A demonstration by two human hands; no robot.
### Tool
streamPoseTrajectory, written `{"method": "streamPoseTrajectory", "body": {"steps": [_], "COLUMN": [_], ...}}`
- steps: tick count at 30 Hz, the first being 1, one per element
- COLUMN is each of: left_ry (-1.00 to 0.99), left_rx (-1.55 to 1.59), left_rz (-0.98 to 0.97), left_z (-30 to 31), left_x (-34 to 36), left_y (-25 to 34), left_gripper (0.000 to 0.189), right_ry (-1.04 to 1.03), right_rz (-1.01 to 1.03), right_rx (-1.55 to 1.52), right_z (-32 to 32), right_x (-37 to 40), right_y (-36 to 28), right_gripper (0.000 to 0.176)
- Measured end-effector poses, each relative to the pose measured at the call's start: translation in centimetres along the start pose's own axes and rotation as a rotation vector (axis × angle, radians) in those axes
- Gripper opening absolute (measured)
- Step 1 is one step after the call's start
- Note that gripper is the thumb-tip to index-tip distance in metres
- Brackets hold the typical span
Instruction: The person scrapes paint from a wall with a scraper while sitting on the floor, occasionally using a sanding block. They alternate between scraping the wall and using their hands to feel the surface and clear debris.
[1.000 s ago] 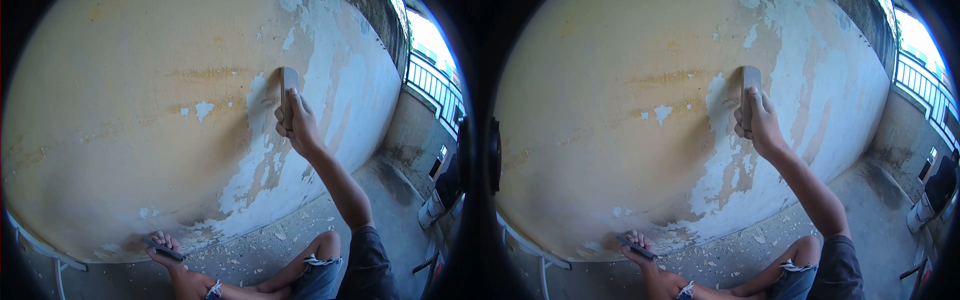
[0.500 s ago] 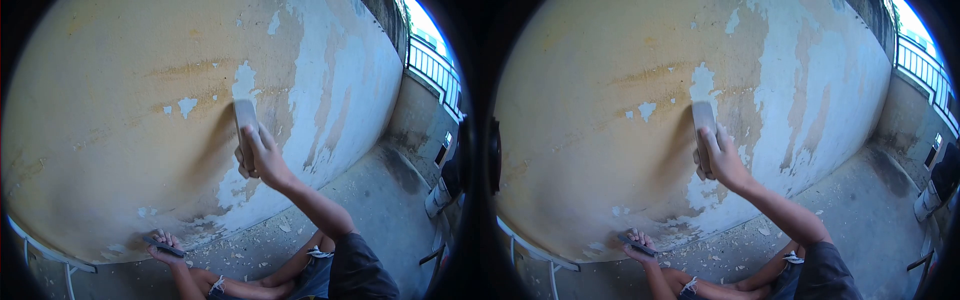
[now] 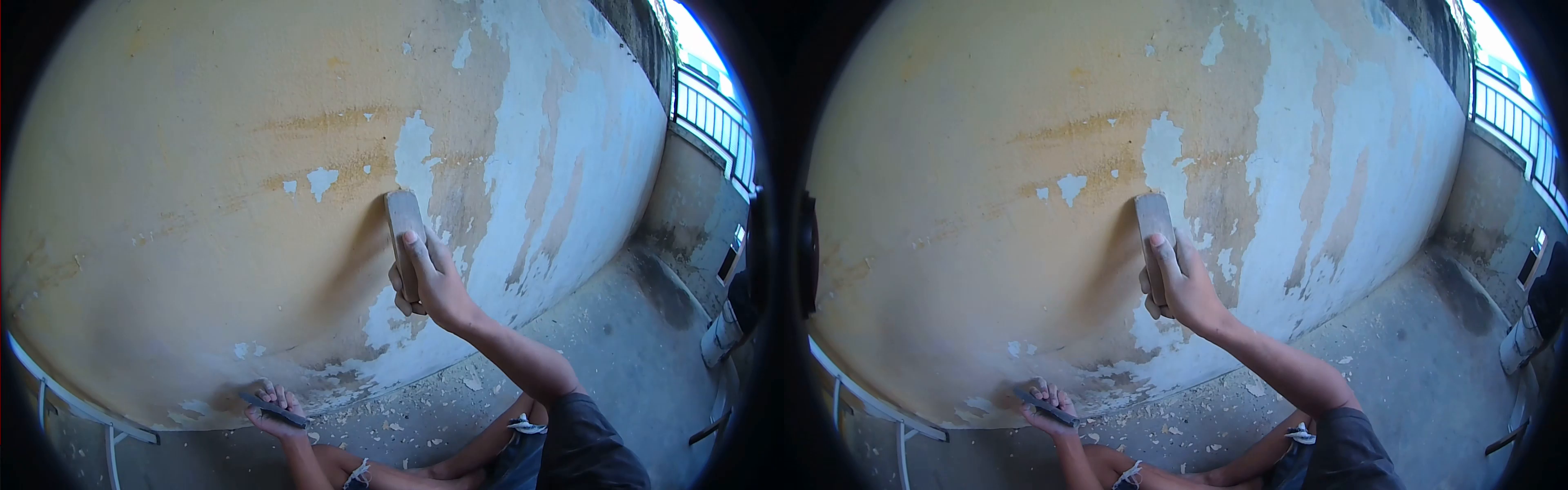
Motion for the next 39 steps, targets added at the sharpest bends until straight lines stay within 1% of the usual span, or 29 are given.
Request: {"method": "streamPoseTrajectory", "body": {"steps": [1,3,4,6,7,8,9,10,11,12,13,14,15,17,19,20,23,25,26,29,31,32,33,35,36,37,39], "left_ry": [0.003,-0.094,-0.038,-0.037,-0.032,0.003,-0.002,-0.018,-0.026,-0.068,-0.048,-0.011,0.020,0.017,-0.005,-0.036,-0.109,-0.065,-0.036,-0.022,-0.055,-0.090,-0.109,-0.109,-0.045,-0.030,-0.046], "left_rx": [0.003,0.013,-0.012,-0.016,-0.012,0.019,0.033,0.014,-0.005,-0.015,-0.021,-0.003,0.012,-0.014,0.056,0.028,0.013,-0.026,-0.019,0.009,-0.002,-0.029,-0.012,-0.015,0.003,-0.014,0.040], "left_rz": [0.000,0.036,0.029,0.048,0.054,0.055,0.042,0.025,0.010,0.019,0.032,0.018,0.001,0.004,0.061,0.061,0.030,0.056,0.047,0.037,0.033,0.023,0.007,0.013,0.013,0.033,0.037], "left_z": [0.5,1.1,1.3,0.7,0.2,-0.1,0.0,0.2,0.5,0.2,0.5,0.8,1.1,0.5,-0.2,-0.4,-0.1,0.0,0.3,-0.2,-0.5,-0.7,-0.7,-0.2,0.0,0.1,0.1], "left_x": [-0.3,-0.3,-0.3,-0.5,-0.5,-0.3,-0.1,0.0,-0.1,0.0,0.0,-0.2,-0.3,-0.4,-0.3,-0.3,-0.1,0.0,0.0,0.0,-0.1,0.0,-0.3,0.1,0.1,0.2,-0.3], "left_y": [-0.1,0.0,-0.3,-0.9,-1.1,-1.1,-0.5,-0.1,0.1,0.3,0.1,0.1,0.2,-0.2,-1.0,-0.8,0.0,-0.2,-0.3,-0.6,-0.8,-0.6,-0.7,-0.2,-0.3,-0.4,-0.7], "left_gripper": [0.030,0.029,0.030,0.030,0.031,0.030,0.030,0.030,0.029,0.029,0.029,0.029,0.029,0.029,0.030,0.031,0.031,0.029,0.028,0.028,0.030,0.032,0.032,0.033,0.032,0.032,0.030], "right_ry": [0.000,0.045,0.063,0.080,0.078,0.055,0.027,0.033,0.015,0.045,0.089,0.082,0.096,0.057,0.057,0.051,0.033,0.135,0.115,0.154,0.179,0.161,0.171,0.215,0.193,0.173,0.122], "right_rz": [-0.002,0.125,0.109,0.164,0.168,0.084,0.008,0.074,0.086,0.143,0.183,0.197,0.172,0.164,0.053,0.030,-0.020,0.132,0.173,0.101,0.025,0.045,0.066,0.121,0.155,0.185,0.162], "right_rx": [0.004,-0.106,-0.114,-0.209,-0.209,-0.131,-0.046,-0.087,-0.069,-0.054,-0.045,-0.059,-0.066,-0.058,0.018,0.001,-0.008,0.008,0.017,-0.022,-0.023,-0.029,0.004,-0.032,-0.091,-0.150,-0.207], "right_z": [-0.4,-0.3,-0.2,-0.5,-0.4,-0.1,0.1,0.1,0.5,1.0,1.6,1.4,1.5,1.0,1.2,1.6,2.3,3.4,3.7,3.8,3.7,3.8,3.7,3.9,3.7,3.6,3.3], "right_x": [-0.9,-2.9,-3.3,-4.1,-3.3,-1.8,-1.0,-1.3,-2.4,-3.2,-3.6,-4.1,-3.8,-3.6,-1.4,-0.8,-1.1,-2.5,-3.0,-1.3,1.2,1.5,1.4,-0.4,-1.5,-2.5,-3.4], "right_y": [-1.2,-4.9,-5.2,-6.5,-6.2,-4.6,-3.1,-2.9,-3.3,-4.8,-6.0,-7.5,-7.3,-7.4,-4.1,-2.6,-3.3,-5.2,-5.3,-0.7,3.6,4.7,4.5,1.7,-0.9,-3.7,-7.4], "right_gripper": [0.036,0.037,0.037,0.036,0.036,0.036,0.035,0.035,0.035,0.035,0.035,0.033,0.033,0.032,0.035,0.036,0.038,0.038,0.037,0.037,0.042,0.043,0.044,0.042,0.040,0.039,0.038]}}
Point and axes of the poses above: each hand's wrist, its own x-axis away from the middle knuckle, its own z-axis out of the back of the hand, y = z × x, the point moved 6 cm from there along -x, towards the middle knuckle, and after that the axes turned 2 degrees about -z, right-handed, at the moved point
